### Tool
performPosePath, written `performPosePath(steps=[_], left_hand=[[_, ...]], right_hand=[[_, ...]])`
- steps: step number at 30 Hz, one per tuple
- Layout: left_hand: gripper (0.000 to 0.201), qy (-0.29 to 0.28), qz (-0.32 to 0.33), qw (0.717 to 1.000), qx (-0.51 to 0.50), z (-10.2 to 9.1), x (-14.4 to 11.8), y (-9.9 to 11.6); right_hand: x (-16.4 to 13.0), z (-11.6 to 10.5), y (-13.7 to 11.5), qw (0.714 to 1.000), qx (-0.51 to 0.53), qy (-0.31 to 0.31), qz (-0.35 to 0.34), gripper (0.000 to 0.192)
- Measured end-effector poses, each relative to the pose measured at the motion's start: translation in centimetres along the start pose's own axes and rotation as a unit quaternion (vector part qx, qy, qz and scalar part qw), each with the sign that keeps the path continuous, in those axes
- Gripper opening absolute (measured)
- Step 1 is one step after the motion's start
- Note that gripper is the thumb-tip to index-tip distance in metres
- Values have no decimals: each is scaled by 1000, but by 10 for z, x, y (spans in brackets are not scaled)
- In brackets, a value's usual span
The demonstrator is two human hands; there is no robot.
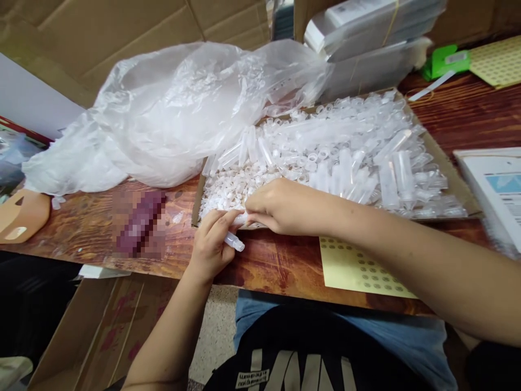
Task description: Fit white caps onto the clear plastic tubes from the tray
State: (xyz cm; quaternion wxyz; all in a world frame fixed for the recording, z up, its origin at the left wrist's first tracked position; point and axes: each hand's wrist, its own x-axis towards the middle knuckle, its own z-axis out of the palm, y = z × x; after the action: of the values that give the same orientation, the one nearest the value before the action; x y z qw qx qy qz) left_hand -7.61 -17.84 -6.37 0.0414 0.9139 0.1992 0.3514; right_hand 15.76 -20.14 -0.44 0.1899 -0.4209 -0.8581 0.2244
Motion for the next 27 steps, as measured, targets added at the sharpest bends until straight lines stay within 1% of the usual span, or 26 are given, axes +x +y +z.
performPosePath(steps=[2,5,7,9,11,13,15,18,22,25,27], left_hand=[[34,21,-28,999,-9,-1,0,0],[29,62,-87,994,20,-1,-1,-3],[29,86,-109,989,40,-1,-4,-6],[27,100,-105,988,46,1,-6,-9],[23,110,-90,989,45,2,-7,-11],[21,121,-85,988,39,3,-7,-12],[19,128,-97,987,25,3,-6,-12],[16,133,-136,982,-13,4,-4,-12],[14,147,-160,975,-55,4,-4,-12],[14,146,-175,972,-56,4,-4,-11],[15,137,-183,972,-46,5,-4,-10]], right_hand=[[2,-6,2,1000,8,1,27,25],[5,-15,6,995,-53,7,88,18],[7,-15,8,986,-110,-19,121,16],[9,-8,10,977,-155,-68,130,18],[10,0,9,969,-191,-96,121,19],[11,9,8,966,-219,-96,101,20],[13,16,7,964,-237,-87,83,21],[17,22,8,963,-252,-70,67,21],[17,19,11,966,-250,-44,48,21],[13,10,14,973,-225,-7,41,18],[11,7,14,977,-208,-7,36,19]])
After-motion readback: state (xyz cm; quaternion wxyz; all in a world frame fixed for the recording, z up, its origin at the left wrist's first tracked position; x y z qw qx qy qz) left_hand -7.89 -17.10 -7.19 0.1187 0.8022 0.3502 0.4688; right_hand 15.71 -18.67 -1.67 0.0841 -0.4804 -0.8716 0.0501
